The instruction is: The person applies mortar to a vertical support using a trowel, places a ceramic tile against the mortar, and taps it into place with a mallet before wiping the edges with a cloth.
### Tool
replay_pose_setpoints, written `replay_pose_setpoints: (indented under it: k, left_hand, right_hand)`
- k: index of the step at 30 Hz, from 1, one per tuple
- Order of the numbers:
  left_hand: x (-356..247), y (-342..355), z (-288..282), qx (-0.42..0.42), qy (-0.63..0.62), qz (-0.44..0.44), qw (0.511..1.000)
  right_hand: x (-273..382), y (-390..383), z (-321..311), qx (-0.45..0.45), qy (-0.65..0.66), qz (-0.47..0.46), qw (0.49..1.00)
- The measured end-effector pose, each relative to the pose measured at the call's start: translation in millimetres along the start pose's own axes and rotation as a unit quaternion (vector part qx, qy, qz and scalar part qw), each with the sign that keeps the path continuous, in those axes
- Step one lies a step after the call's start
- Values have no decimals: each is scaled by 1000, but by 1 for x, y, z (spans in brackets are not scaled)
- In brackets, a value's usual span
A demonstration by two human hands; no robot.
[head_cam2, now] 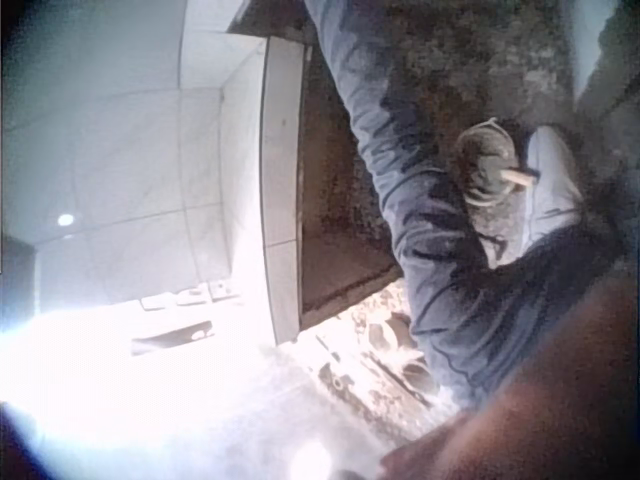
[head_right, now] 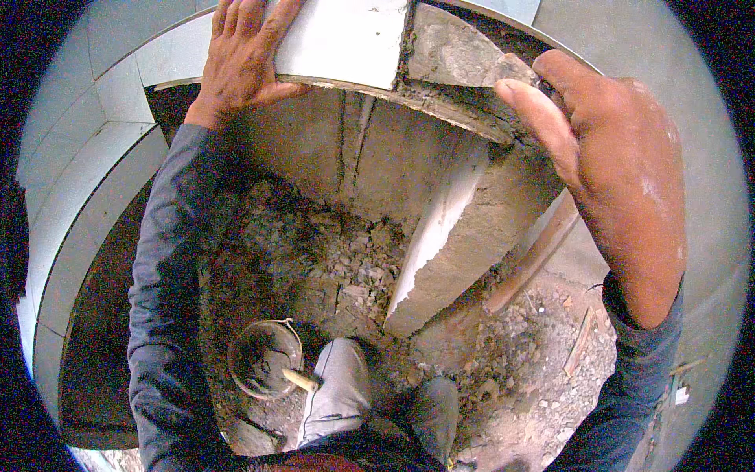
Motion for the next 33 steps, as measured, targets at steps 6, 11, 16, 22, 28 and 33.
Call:
replay_pose_setpoints:
  k: [6, 11, 16, 22, 28, 33]
  left_hand:
    - [0, 2, -2, -6, -1, -1, 1000]
    - [0, 1, 0, -20, -12, 3, 1000]
    - [2, 0, 0, -9, -8, 1, 1000]
    - [0, 2, 2, -1, -12, -3, 1000]
    - [5, -2, -1, 10, -7, -2, 1000]
    - [-4, 2, 0, 4, 2, -9, 1000]
  right_hand:
    - [5, -1, -2, -34, -55, -50, 997]
    - [7, -2, -1, -47, -72, -61, 994]
    - [10, -3, -4, -33, -80, -45, 995]
    - [-3, 1, 0, 0, -18, -30, 999]
    - [-34, -7, 0, 15, 145, -17, 989]
    - [-22, 2, 11, 2, 25, -32, 999]
Point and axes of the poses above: each hand's wrist, its own y-axis towards the middle knuckle, its own z-axis out of the palm, x = y × z, the point moved 2 cm from there along y, towards the middle knuckle, and after that the axes turned 2 degrees about y, right-handed, at the moved point
